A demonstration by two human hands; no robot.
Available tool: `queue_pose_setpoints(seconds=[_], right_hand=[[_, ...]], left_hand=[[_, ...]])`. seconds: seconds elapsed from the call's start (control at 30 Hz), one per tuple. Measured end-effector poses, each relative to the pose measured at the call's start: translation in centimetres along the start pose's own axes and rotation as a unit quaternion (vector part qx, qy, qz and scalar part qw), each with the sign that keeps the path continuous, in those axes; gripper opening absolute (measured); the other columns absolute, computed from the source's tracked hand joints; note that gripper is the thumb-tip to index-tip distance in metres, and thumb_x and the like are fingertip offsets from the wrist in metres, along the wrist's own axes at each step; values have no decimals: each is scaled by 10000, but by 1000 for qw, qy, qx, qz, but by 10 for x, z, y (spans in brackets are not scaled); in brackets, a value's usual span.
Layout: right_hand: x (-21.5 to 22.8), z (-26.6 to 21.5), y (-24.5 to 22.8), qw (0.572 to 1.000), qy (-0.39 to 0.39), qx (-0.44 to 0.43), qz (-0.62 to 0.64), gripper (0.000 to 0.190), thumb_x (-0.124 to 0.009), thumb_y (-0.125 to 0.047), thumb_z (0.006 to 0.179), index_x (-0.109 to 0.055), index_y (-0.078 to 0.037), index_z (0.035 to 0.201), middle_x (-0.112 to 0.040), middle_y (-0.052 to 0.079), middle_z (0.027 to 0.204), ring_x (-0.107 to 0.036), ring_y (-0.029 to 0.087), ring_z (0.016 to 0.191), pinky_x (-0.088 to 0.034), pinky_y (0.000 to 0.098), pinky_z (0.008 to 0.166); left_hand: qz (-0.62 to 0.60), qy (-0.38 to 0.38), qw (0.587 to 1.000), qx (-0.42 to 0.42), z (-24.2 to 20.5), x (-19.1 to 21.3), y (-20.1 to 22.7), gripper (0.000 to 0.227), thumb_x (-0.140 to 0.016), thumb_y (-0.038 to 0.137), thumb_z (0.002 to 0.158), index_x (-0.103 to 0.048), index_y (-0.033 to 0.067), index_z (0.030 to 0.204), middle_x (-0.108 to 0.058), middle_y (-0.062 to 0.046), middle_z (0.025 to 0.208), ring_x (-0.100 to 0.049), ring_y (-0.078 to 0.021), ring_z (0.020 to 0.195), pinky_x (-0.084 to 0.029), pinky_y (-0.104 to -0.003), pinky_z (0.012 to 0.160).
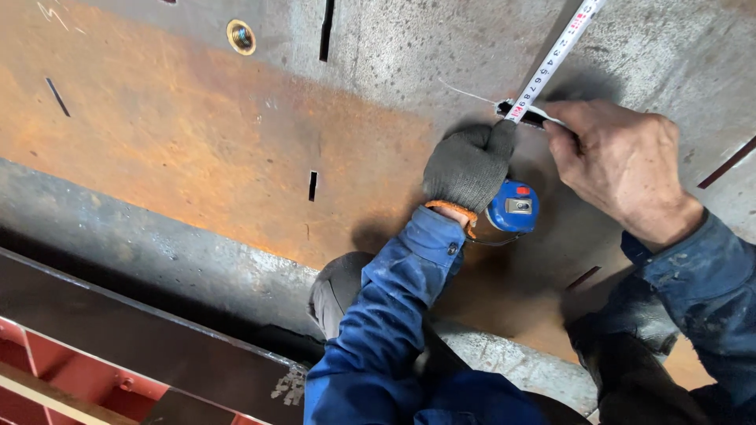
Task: The person measures a red metal structure and a large metal sheet using a tape measure and a white marker. They mark specific measurements on the metal sheet with the marker.
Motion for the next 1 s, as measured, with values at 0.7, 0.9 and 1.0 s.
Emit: queue_pose_setpoints(seconds=[0.7, 0.9, 1.0], right_hand=[[-22, -11, 10, 998, 22, 20, -50, 109, -739, -146, 984, -746, -119, 1089, -703, 41, 907, -674, 213, 693, -539, 340, 660], [-26, -11, 10, 998, 8, 14, -58, 79, -728, -151, 1007, -734, -117, 1078, -688, 41, 886, -669, 217, 688, -537, 335, 640], [-24, -9, 6, 998, 4, 18, -67, 101, -733, -158, 990, -731, -124, 1085, -664, 43, 847, -657, 225, 690, -534, 353, 645]], left_hand=[[31, -7, 999, -1, 1, -2, 2, 511, -521, 565, 943, -783, 152, 799, -743, -108, 749, -715, -344, 727, -553, -492, 690], [31, 7, 999, -18, 2, -4, 1, 509, -518, 561, 949, -780, 145, 819, -736, -138, 825, -703, -380, 778, -552, -512, 710], [45, 15, 999, -28, 2, -2, 4, 501, -519, 551, 958, -778, 142, 825, -729, -154, 868, -687, -408, 807, -542, -526, 722]])
Point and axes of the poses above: each hand's wrist, its own z-axis towards the middle knuckle, its own x-axis out of the back of the hand, y = z × x, the point moved 10 cm from there along z, towards the middle knuckle
